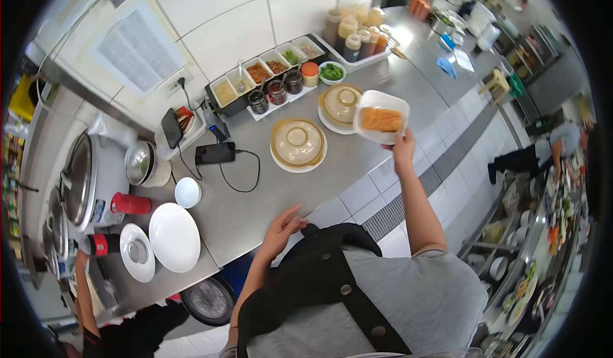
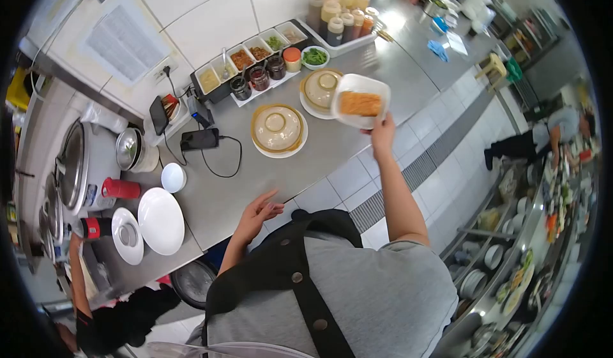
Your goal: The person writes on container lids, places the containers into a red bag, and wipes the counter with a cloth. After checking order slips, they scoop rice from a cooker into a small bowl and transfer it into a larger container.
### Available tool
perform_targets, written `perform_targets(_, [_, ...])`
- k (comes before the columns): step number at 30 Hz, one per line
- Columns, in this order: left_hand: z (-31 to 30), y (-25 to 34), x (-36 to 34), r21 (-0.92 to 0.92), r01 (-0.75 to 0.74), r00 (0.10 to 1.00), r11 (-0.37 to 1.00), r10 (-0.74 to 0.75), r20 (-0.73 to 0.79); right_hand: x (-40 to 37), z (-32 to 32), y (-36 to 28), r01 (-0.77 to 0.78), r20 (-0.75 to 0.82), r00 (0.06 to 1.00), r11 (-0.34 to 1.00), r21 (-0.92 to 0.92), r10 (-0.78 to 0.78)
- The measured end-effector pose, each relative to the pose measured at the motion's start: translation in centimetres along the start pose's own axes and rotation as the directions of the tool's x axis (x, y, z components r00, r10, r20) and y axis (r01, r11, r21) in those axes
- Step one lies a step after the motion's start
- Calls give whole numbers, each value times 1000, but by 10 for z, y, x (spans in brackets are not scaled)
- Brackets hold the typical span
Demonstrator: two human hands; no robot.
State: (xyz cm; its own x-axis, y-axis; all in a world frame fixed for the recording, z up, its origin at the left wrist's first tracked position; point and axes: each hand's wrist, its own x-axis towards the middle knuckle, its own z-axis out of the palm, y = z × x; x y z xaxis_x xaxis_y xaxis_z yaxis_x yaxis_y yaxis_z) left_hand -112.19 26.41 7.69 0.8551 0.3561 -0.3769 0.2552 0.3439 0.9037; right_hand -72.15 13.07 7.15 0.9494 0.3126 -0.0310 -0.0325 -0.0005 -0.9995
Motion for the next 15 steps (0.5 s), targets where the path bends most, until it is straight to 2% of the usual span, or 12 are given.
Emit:
perform_targets(1, [-5, -10, -4, 19, 28, 999, 999, -27, -40, 27, -7, 4, -14, -55, 998, 1000, -5, 13])
perform_targets(3, [-16, -27, -11, 33, 90, 990, 995, -86, -114, 88, -15, 31, -64, -143, 987, 993, 98, 77])
perform_targets(5, [-28, -50, -28, 17, 156, 970, 988, -150, -190, 148, -20, 71, -101, -167, 977, 974, 201, 136])
perform_targets(6, [-36, -66, -37, -61, 193, 953, 979, -202, -228, 171, -23, 86, -117, -119, 982, 963, 242, 149])
perform_targets(7, [-42, -87, -46, -55, 193, 940, 980, -201, -275, 186, -19, 90, -170, -82, 976, 944, 283, 200])
perform_targets(8, [-45, -101, -58, -120, 211, 910, 970, -239, -338, 226, -25, 126, -187, -59, 975, 933, 307, 215])
perform_targets(9, [-48, -116, -71, -183, 219, 876, 958, -276, -395, 254, -27, 150, -160, 36, 987, 927, 339, 157])
perform_targets(10, [-53, -142, -85, -120, 272, 835, 955, -297, -463, 258, -19, 143, -256, 57, 964, 851, 459, 260])
perform_targets(12, [-62, -200, -118, -9, 414, 742, 910, -343, -575, 243, 8, 118, -269, 45, 961, 894, 357, 271])
perform_targets(13, [-59, -219, -139, 59, 463, 697, 885, -322, -641, 242, 16, 115, -274, 61, 961, 902, 333, 269])
perform_targets(15, [-49, -256, -181, 184, 579, 612, 794, -275, -742, 286, 12, 154, -366, 121, 930, 836, 408, 348])
